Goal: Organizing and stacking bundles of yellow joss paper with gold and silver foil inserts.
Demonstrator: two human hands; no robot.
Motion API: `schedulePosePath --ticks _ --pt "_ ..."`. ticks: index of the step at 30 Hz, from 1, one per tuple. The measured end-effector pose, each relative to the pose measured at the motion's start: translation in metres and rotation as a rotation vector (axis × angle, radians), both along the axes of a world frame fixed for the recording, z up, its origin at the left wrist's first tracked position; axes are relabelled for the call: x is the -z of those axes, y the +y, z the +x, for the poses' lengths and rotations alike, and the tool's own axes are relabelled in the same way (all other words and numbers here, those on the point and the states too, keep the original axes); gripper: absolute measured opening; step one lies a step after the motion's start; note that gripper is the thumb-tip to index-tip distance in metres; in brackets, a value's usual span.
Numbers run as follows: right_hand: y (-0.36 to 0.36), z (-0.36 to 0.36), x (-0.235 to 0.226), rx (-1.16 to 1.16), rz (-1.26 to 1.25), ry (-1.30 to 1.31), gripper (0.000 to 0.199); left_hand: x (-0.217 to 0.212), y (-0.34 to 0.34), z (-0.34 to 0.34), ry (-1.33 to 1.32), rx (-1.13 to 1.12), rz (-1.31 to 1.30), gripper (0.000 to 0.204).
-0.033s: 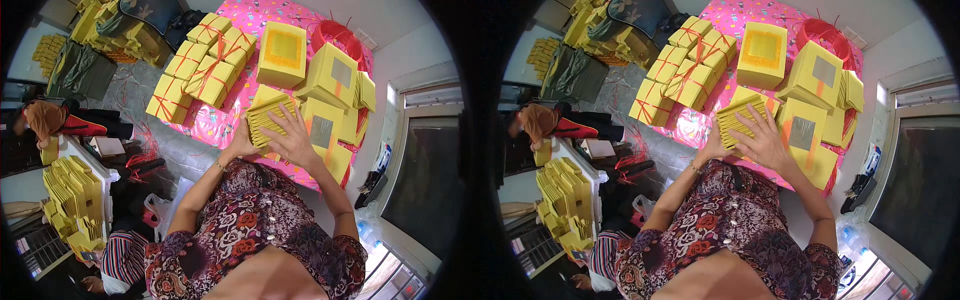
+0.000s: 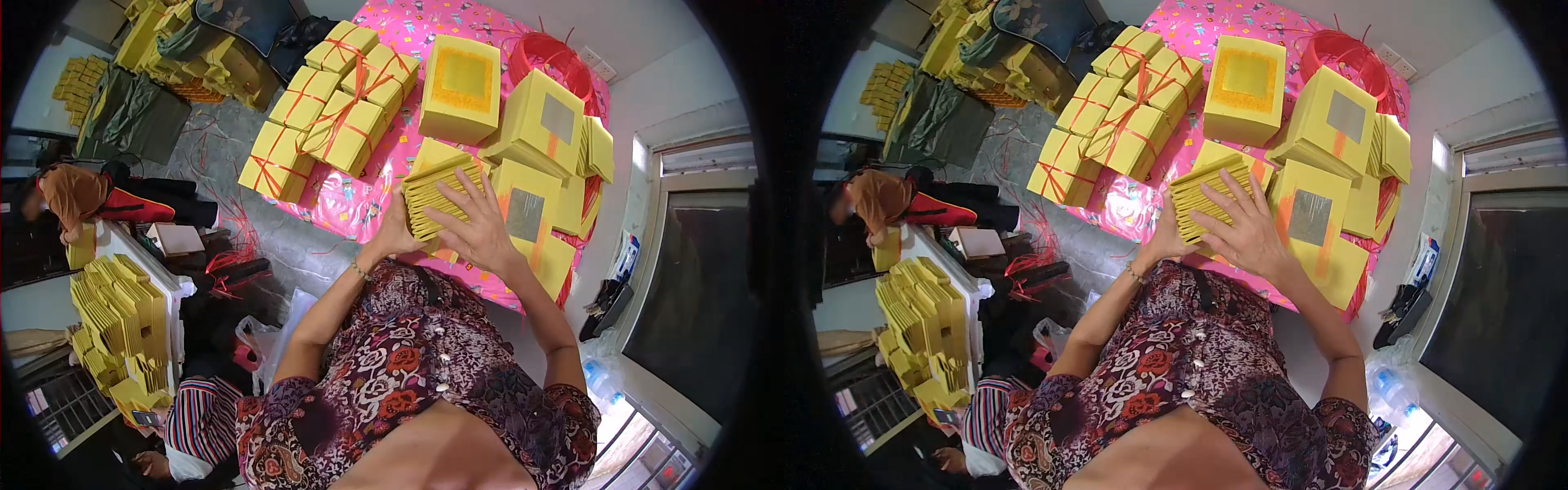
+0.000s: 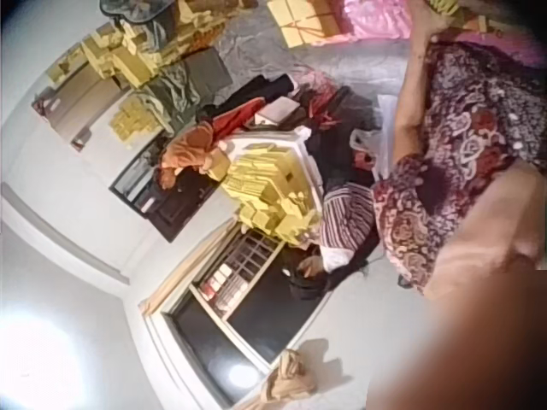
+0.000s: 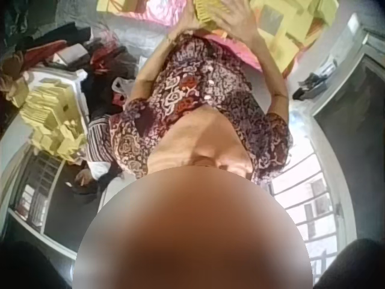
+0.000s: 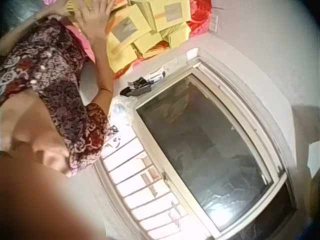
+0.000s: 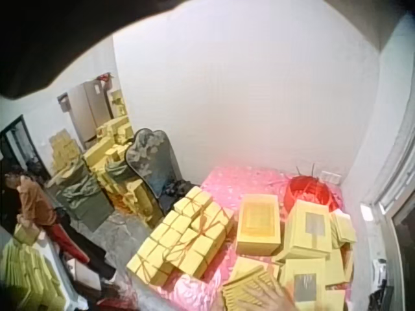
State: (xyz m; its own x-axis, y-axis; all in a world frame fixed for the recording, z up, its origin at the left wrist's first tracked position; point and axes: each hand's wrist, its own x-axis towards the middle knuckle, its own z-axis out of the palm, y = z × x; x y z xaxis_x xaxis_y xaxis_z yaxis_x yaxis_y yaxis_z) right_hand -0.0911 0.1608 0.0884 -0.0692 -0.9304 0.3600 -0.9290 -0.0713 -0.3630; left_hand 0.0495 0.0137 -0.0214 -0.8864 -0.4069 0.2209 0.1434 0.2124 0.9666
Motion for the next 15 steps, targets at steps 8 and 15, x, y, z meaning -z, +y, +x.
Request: schedulePosePath --ticks 8,15 --pt "0.0019 0.0005 0.0032 0.006 0.023 -0.045 0.042 0.0011 -0.0014 -0.0006 0.014 0.0 -0.059 0.11" --pt "0.0067 -0.0009 0.0052 -0.019 -0.053 -0.059 0.044 0.001 -0.0001 -0.0033 0.02 0.004 -0.028 0.109"
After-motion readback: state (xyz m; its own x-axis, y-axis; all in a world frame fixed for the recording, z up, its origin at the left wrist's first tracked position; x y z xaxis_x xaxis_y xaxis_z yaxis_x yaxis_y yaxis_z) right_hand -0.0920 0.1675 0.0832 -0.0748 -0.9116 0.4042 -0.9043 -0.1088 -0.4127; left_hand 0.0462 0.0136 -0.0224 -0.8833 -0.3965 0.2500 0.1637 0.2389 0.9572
